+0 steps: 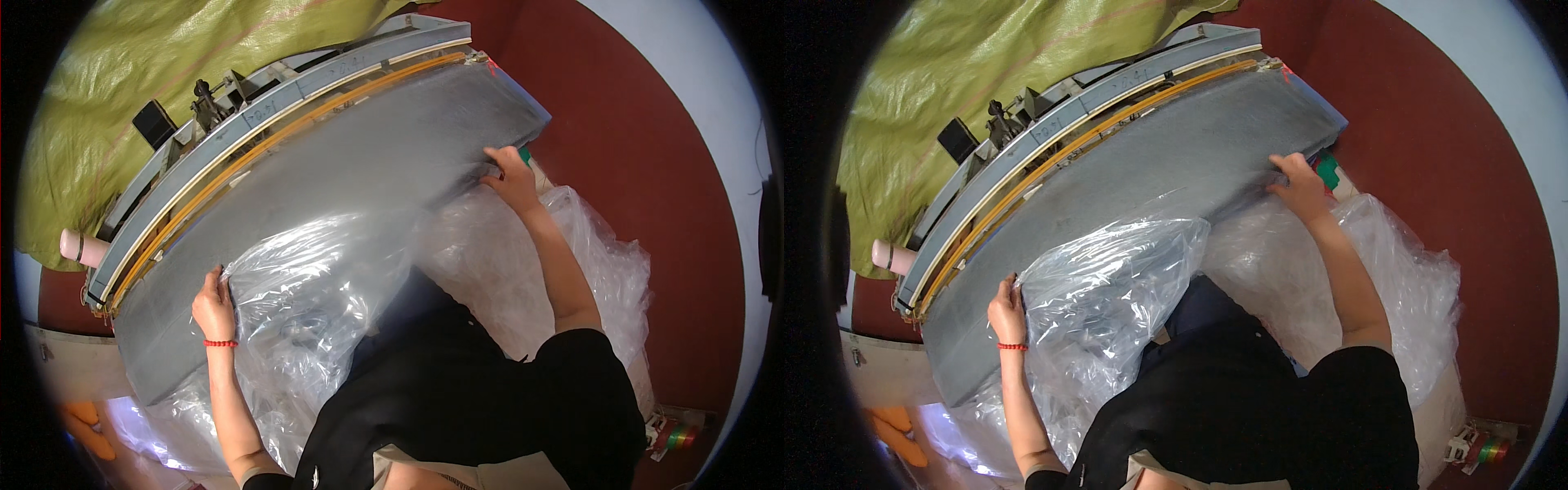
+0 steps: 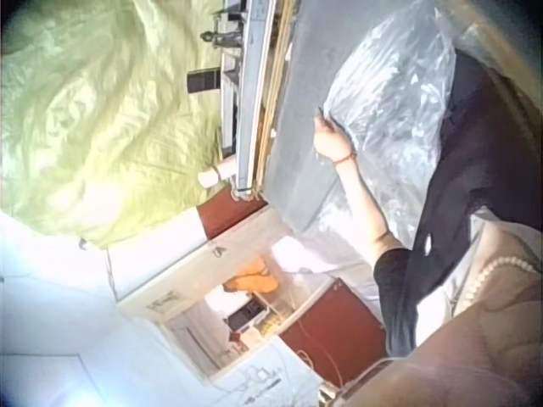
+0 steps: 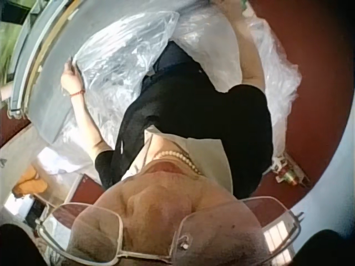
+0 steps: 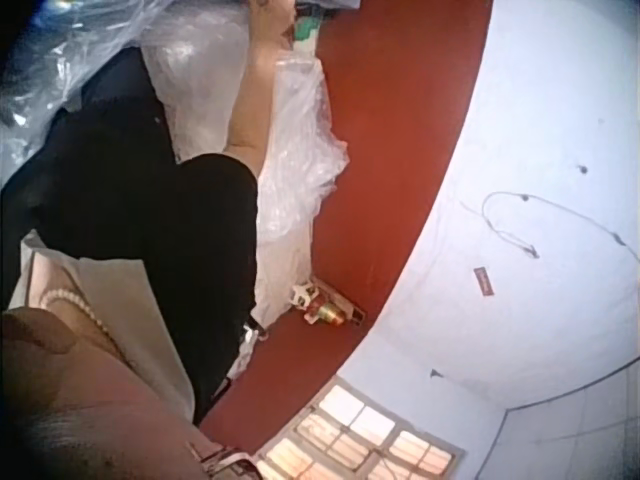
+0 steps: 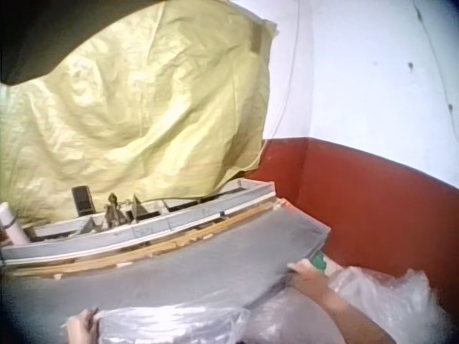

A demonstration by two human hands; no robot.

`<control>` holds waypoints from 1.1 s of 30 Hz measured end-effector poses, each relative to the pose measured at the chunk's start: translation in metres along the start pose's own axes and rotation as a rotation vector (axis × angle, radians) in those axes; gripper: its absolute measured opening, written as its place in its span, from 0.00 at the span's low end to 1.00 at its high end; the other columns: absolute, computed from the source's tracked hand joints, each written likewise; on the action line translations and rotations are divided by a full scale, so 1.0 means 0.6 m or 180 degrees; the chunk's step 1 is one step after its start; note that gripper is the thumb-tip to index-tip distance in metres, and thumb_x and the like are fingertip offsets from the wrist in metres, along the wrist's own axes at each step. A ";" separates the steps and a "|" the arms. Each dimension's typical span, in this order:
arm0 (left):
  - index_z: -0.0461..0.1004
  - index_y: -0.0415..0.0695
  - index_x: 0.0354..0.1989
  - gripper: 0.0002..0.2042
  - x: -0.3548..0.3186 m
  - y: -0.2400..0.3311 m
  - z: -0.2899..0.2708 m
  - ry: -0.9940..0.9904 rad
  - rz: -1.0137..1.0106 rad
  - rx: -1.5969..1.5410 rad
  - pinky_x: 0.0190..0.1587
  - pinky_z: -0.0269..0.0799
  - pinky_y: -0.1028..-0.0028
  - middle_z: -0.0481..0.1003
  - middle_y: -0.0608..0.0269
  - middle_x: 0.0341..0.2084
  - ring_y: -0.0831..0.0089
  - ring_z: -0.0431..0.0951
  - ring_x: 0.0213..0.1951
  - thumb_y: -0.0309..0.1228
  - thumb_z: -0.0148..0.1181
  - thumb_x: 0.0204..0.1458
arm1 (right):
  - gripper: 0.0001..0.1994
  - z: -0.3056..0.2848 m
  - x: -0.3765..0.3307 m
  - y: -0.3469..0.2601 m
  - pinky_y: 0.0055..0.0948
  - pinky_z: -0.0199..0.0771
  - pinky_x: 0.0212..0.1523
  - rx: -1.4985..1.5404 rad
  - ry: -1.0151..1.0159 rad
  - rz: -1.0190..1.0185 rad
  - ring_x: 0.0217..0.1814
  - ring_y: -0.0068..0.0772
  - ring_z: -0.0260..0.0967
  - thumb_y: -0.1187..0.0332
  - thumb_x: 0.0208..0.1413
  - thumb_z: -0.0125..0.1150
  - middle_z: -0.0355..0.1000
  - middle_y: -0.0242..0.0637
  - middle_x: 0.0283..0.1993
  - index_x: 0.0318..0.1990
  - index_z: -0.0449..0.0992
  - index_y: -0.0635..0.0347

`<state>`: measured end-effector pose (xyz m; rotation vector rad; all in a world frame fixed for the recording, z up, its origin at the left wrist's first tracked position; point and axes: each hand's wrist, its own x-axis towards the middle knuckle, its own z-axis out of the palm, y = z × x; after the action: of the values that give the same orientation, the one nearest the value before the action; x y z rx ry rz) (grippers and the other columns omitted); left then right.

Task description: The user is using a heat sealer to seal large plastic bags.

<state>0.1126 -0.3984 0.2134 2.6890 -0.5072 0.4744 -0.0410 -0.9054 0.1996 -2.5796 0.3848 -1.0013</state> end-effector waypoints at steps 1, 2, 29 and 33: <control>0.70 0.46 0.34 0.06 -0.002 -0.003 0.004 0.0073 0.0032 0.0056 0.27 0.68 0.64 0.73 0.52 0.23 0.54 0.74 0.27 0.28 0.53 0.47 | 0.06 0.006 -0.002 0.010 0.29 0.66 0.29 0.0003 -0.0008 0.0003 0.29 0.37 0.67 0.73 0.38 0.61 0.67 0.35 0.25 0.27 0.73 0.59; 0.70 0.46 0.34 0.06 -0.001 -0.007 0.006 0.0066 0.0032 0.0067 0.27 0.68 0.64 0.73 0.52 0.23 0.54 0.74 0.27 0.28 0.53 0.47 | 0.04 0.014 -0.002 0.019 0.31 0.66 0.29 0.0121 0.0128 -0.0229 0.29 0.38 0.67 0.73 0.41 0.59 0.67 0.37 0.25 0.27 0.72 0.60; 0.68 0.40 0.32 0.03 0.057 -0.042 -0.009 0.1259 -0.0786 -0.1384 0.32 0.64 0.80 0.71 0.65 0.23 0.78 0.69 0.26 0.25 0.50 0.50 | 0.26 0.117 0.119 -0.196 0.32 0.59 0.53 0.1782 -0.1342 -0.0527 0.55 0.37 0.58 0.67 0.42 0.61 0.61 0.43 0.54 0.52 0.63 0.62; 0.68 0.37 0.31 0.02 0.061 0.098 -0.088 0.1060 -0.0196 -0.2508 0.33 0.60 0.86 0.68 0.72 0.25 0.85 0.64 0.29 0.22 0.49 0.51 | 0.49 0.139 0.088 -0.354 0.34 0.47 0.62 0.2045 -0.1799 -0.1478 0.64 0.43 0.44 0.62 0.28 0.71 0.45 0.48 0.62 0.60 0.46 0.62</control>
<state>0.1076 -0.4386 0.2905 1.8247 -0.3997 0.5475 0.0809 -0.7147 0.2607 -2.2259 -0.6068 -0.3698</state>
